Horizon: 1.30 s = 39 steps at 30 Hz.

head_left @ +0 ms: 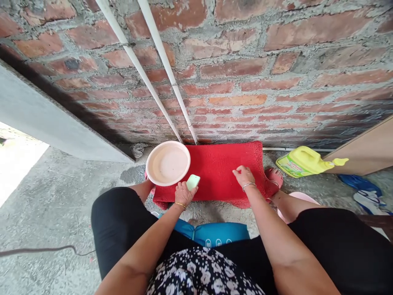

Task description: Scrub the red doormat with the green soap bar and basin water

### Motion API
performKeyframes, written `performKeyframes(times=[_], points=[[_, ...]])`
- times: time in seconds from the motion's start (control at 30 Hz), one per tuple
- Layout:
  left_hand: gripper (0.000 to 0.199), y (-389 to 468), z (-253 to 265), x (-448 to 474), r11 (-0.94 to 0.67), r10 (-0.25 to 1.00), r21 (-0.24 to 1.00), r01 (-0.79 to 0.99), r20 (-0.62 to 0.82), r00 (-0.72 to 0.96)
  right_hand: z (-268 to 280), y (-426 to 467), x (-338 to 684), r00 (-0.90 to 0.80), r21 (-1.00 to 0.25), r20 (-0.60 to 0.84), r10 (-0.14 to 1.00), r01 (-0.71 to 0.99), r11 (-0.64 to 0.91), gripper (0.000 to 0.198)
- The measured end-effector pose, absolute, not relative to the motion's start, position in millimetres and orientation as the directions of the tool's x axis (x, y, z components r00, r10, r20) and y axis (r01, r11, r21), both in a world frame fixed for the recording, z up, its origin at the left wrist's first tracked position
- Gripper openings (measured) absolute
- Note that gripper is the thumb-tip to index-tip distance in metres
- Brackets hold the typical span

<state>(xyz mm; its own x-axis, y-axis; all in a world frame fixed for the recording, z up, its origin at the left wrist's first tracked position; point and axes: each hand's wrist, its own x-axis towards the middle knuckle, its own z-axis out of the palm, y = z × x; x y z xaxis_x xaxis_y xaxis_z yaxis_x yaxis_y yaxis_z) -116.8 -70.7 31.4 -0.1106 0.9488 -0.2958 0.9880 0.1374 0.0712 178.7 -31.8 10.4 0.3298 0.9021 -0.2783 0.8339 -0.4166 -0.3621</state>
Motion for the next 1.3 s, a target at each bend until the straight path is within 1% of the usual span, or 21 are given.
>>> performKeyframes(times=[0.03,0.1,0.2,0.3,0.37,0.43,0.5,0.57,0.63,0.7,0.77,0.83,0.87,0.9,0.97,1.03,1.1,1.13,1.2,1.23,1.3], points=[[0.064,-70,31,-117,0.158,0.952,0.053,0.986,-0.274,-0.138,5,-31,188,0.409,-0.333,-0.234,0.882,0.818,-0.468,0.029],[0.063,-71,30,-113,0.141,0.964,0.026,0.99,-0.232,-0.131,-6,-34,202,0.491,-0.292,-0.146,0.859,0.808,-0.511,0.033],[0.06,-72,26,-99,0.087,0.975,0.018,0.996,-0.206,-0.081,-25,-42,208,0.505,-0.236,-0.096,0.858,0.826,-0.513,0.035],[0.056,-61,15,-86,0.119,0.974,0.047,0.992,-0.202,-0.107,-40,-48,206,0.498,-0.2,-0.066,0.865,0.842,-0.501,0.034],[0.054,-47,7,-80,0.201,0.961,0.07,0.977,-0.209,-0.183,-47,-50,204,0.502,-0.197,-0.032,0.864,0.844,-0.498,0.034],[0.055,-30,1,-72,0.355,0.913,0.083,0.931,-0.243,-0.327,-51,-50,203,0.509,-0.198,-0.006,0.861,0.843,-0.5,0.035],[0.061,-15,-4,-58,0.502,0.843,0.094,0.86,-0.277,-0.462,-53,-50,203,0.514,-0.198,0.006,0.858,0.842,-0.502,0.036],[0.07,-10,-6,-36,0.548,0.816,0.118,0.828,-0.294,-0.498,-54,-49,203,0.516,-0.201,0.002,0.857,0.84,-0.505,0.035],[0.078,-14,-7,-5,0.487,0.849,0.143,0.862,-0.309,-0.429,-54,-49,204,0.514,-0.204,-0.004,0.858,0.839,-0.504,0.035],[0.079,-27,-6,29,0.375,0.886,0.156,0.914,-0.351,-0.303,-54,-49,204,0.512,-0.205,-0.005,0.859,0.841,-0.502,0.035],[0.079,-43,-3,58,0.185,0.907,0.208,0.961,-0.412,-0.085,-52,-49,205,0.506,-0.205,-0.013,0.862,0.843,-0.498,0.036],[0.081,-53,2,74,0.018,0.891,0.256,0.966,-0.442,0.101,-50,-49,205,0.504,-0.209,-0.038,0.863,0.841,-0.5,0.037],[0.082,-54,5,75,-0.021,0.887,0.273,0.962,-0.438,0.144,-49,-49,205,0.503,-0.214,-0.054,0.863,0.838,-0.502,0.037],[0.083,-53,8,71,-0.026,0.893,0.281,0.959,-0.425,0.149,-48,-49,206,0.503,-0.222,-0.071,0.862,0.834,-0.505,0.036],[0.084,-40,13,52,0.065,0.924,0.271,0.96,-0.38,0.045,-46,-49,206,0.504,-0.243,-0.096,0.858,0.824,-0.511,0.035],[0.082,-21,16,24,0.228,0.929,0.228,0.947,-0.342,-0.141,-45,-48,205,0.506,-0.259,-0.107,0.856,0.817,-0.516,0.035],[0.079,-1,14,-2,0.407,0.883,0.17,0.898,-0.325,-0.339,-46,-48,205,0.511,-0.259,-0.103,0.853,0.814,-0.519,0.035],[0.078,6,12,-10,0.469,0.854,0.144,0.872,-0.325,-0.406,-47,-48,205,0.513,-0.253,-0.096,0.853,0.816,-0.519,0.035],[0.077,15,7,-13,0.522,0.825,0.107,0.846,-0.317,-0.468,-49,-48,205,0.515,-0.236,-0.074,0.854,0.823,-0.516,0.036],[0.076,15,5,-8,0.514,0.828,0.095,0.853,-0.313,-0.464,-50,-48,205,0.516,-0.227,-0.063,0.855,0.827,-0.515,0.036],[0.075,8,1,15,0.43,0.867,0.087,0.899,-0.317,-0.384,-52,-49,205,0.516,-0.209,-0.044,0.855,0.832,-0.513,0.036]])
